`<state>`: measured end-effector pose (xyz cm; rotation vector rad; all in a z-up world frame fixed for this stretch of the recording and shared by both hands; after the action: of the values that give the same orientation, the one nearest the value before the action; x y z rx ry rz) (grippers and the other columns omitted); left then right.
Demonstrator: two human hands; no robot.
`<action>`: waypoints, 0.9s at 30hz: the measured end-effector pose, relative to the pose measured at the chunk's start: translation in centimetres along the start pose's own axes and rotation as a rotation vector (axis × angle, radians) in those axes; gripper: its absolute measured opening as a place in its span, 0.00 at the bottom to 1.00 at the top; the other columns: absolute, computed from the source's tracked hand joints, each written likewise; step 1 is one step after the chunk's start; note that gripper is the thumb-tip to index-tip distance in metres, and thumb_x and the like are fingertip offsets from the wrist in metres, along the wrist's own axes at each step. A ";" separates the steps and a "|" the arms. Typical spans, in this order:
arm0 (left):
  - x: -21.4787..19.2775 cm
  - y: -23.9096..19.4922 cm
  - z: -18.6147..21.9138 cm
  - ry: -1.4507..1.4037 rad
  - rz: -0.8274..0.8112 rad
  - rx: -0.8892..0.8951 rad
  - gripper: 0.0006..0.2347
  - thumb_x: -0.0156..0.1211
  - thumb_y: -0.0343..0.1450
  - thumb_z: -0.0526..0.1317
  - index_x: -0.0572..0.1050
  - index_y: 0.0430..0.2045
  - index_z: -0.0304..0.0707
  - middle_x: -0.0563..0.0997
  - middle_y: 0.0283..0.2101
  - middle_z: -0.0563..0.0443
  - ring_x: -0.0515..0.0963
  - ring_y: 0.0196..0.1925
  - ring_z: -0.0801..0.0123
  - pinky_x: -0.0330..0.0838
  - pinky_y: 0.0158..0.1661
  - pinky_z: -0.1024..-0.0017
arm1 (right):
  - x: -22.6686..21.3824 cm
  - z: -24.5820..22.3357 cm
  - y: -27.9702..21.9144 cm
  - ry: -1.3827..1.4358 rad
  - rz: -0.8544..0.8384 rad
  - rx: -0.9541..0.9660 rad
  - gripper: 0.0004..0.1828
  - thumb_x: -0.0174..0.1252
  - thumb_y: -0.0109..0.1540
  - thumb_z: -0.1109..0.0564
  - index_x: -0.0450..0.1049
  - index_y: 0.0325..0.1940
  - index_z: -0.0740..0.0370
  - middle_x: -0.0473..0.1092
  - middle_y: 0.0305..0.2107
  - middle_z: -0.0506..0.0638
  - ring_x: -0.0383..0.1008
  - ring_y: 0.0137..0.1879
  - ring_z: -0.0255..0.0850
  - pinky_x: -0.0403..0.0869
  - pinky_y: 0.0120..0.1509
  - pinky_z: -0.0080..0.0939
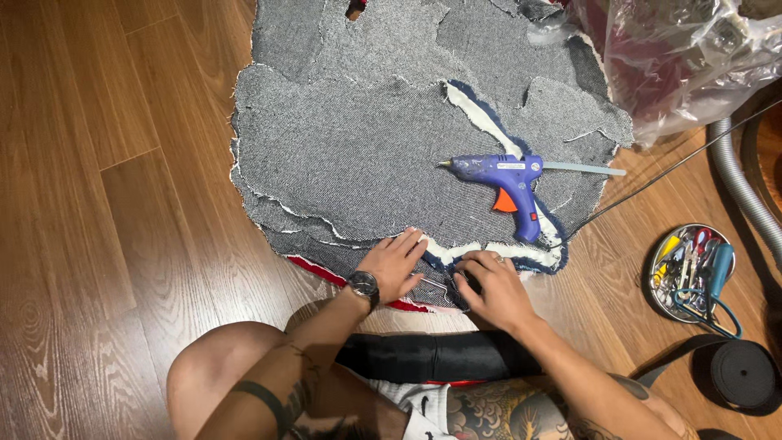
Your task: The person uses a hot glue gun to apply adhesive along the torn edges of a grey fabric piece. They then press the edges together to bond them and use scissors to trim excess material. The process is repeated along the tear.
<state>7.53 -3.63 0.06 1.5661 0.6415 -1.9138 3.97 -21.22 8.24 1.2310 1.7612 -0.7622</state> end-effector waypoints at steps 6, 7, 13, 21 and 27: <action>-2.9 -0.8 -6.2 0.106 0.040 0.073 0.29 0.67 0.66 0.34 0.64 0.64 0.38 0.71 0.59 0.40 0.73 0.61 0.52 0.68 0.56 0.55 | -2.5 2.7 0.0 -0.032 0.058 0.109 0.15 0.56 0.65 0.45 0.79 0.48 0.53 0.75 0.48 0.50 0.75 0.55 0.49 0.71 0.53 0.50; -2.7 -1.3 -8.2 0.154 0.001 0.010 0.28 0.68 0.66 0.36 0.65 0.63 0.41 0.72 0.58 0.43 0.73 0.61 0.55 0.66 0.58 0.56 | -4.4 3.9 0.0 0.000 0.176 0.214 0.15 0.58 0.64 0.48 0.78 0.51 0.57 0.75 0.46 0.56 0.75 0.55 0.55 0.72 0.54 0.54; -3.1 -3.4 -13.5 0.224 -0.034 -0.071 0.23 0.70 0.67 0.42 0.71 0.57 0.50 0.77 0.58 0.51 0.75 0.62 0.61 0.65 0.62 0.57 | -5.1 19.1 -0.3 -0.021 0.356 0.503 0.26 0.61 0.63 0.49 0.72 0.62 0.64 0.71 0.49 0.67 0.71 0.59 0.66 0.69 0.59 0.65; -4.8 -3.0 -12.5 0.143 -0.135 -0.071 0.19 0.60 0.71 0.35 0.72 0.58 0.46 0.79 0.60 0.49 0.76 0.64 0.59 0.70 0.62 0.57 | -2.7 25.3 3.2 0.131 -0.118 0.804 0.27 0.60 0.61 0.41 0.79 0.59 0.56 0.79 0.47 0.62 0.74 0.61 0.59 0.70 0.64 0.61; -4.4 -2.7 -11.2 0.181 -0.163 -0.086 0.17 0.57 0.73 0.36 0.73 0.58 0.46 0.80 0.58 0.48 0.77 0.62 0.58 0.75 0.58 0.56 | -4.6 25.2 5.5 0.046 -0.255 0.714 0.26 0.58 0.61 0.42 0.80 0.56 0.58 0.78 0.49 0.68 0.72 0.63 0.66 0.68 0.65 0.63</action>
<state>14.18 6.58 2.23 1.6895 0.9432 -1.8446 17.18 -42.46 0.46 1.4847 1.7578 -1.6192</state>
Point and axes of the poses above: each hand's wrist, its own y-axis towards the middle knuckle, its own x-axis out of the palm, z = x × y, the point moved 7 cm from there along y, towards the middle knuckle
